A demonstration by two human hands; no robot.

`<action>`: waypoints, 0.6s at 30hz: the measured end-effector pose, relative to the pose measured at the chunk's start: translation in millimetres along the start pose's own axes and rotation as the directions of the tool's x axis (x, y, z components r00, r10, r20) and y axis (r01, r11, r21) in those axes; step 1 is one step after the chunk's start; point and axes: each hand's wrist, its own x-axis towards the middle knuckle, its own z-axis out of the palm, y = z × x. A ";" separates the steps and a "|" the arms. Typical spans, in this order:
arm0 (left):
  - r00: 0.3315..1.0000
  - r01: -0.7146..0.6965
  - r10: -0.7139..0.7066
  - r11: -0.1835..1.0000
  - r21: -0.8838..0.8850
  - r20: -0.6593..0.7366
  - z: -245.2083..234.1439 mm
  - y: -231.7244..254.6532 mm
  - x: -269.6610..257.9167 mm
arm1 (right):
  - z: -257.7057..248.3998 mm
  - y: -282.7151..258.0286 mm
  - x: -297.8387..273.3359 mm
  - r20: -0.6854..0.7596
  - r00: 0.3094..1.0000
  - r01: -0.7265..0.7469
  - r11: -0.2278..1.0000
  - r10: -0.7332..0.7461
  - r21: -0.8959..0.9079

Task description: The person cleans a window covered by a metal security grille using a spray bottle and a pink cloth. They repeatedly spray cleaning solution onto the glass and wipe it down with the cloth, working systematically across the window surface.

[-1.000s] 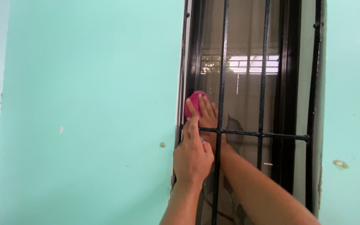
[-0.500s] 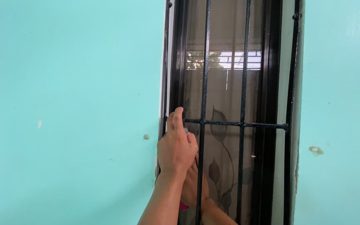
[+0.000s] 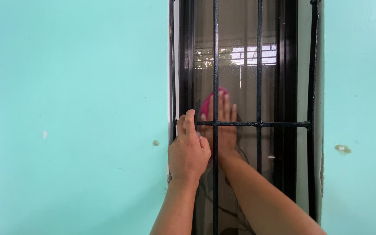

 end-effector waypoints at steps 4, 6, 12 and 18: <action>0.999 0.029 -0.028 0.999 -0.016 0.041 -4.7 2.4 1.5 | 11.0 -2.8 7.8 0.021 0.981 -0.190 0.981 0.191 -0.028; 0.998 0.031 -0.029 0.998 -0.048 0.048 -7.2 3.2 -0.3 | 5.3 -16.8 -8.0 0.071 0.994 -0.082 0.996 0.084 -0.042; 0.999 -0.021 0.019 0.999 -0.039 -0.049 -8.6 2.9 1.8 | -30.4 -31.5 -40.2 0.339 0.933 0.060 0.982 -0.120 0.181; 1.000 0.006 -0.007 0.999 -0.054 -0.017 -10.2 2.3 2.4 | -25.6 -0.6 10.3 0.395 0.912 -0.032 0.981 0.108 -0.193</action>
